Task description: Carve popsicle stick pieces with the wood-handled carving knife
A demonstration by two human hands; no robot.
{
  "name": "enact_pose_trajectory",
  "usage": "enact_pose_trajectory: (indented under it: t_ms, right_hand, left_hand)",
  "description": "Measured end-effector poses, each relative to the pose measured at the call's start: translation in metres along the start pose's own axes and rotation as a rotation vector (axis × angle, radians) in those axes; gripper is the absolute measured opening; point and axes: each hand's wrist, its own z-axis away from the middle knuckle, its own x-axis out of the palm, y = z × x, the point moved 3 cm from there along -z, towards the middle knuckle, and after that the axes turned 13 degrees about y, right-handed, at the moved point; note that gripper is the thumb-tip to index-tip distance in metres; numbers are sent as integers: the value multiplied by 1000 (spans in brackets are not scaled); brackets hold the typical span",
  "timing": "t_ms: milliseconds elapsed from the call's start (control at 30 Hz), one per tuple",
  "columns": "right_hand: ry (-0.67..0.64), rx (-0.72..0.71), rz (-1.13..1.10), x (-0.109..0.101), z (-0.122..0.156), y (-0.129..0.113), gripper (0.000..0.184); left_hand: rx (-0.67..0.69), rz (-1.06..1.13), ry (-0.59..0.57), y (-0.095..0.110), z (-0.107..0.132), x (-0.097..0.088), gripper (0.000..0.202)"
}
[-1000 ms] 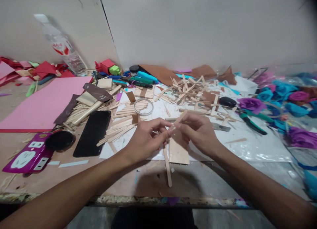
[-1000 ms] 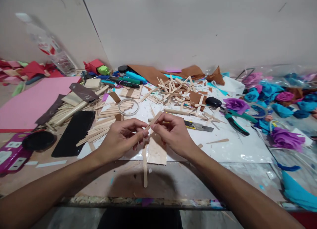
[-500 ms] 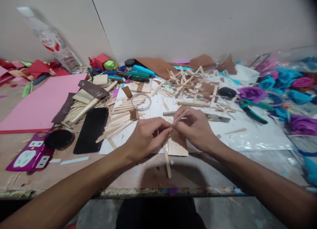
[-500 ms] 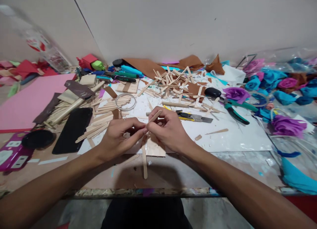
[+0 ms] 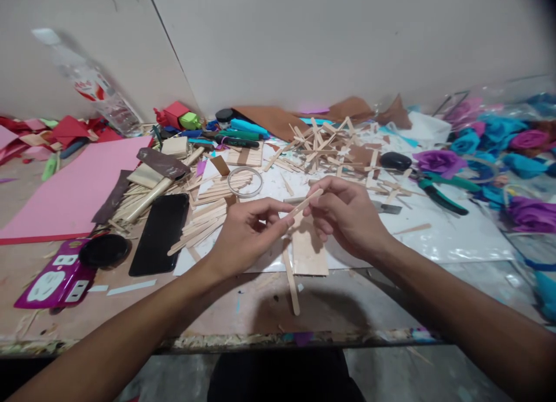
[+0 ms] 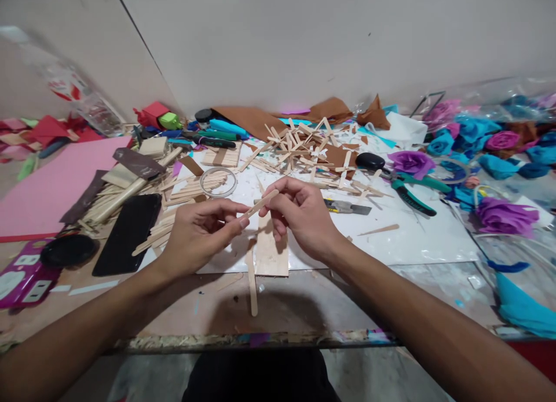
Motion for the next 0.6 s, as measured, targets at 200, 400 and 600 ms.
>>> enact_pose_trajectory:
  t_ms: [200, 400, 600]
  right_hand:
    - [21, 19, 5, 1, 3, -2, 6]
    - [2, 39, -22, 3, 3, -3, 7]
    - [-2, 25, -33, 2, 3, -3, 9]
  left_hand:
    - [-88, 35, -6, 4, -6, -1, 17]
    - [-135, 52, -30, 2, -6, -2, 16]
    - [-167, 144, -50, -3, -6, -3, 18]
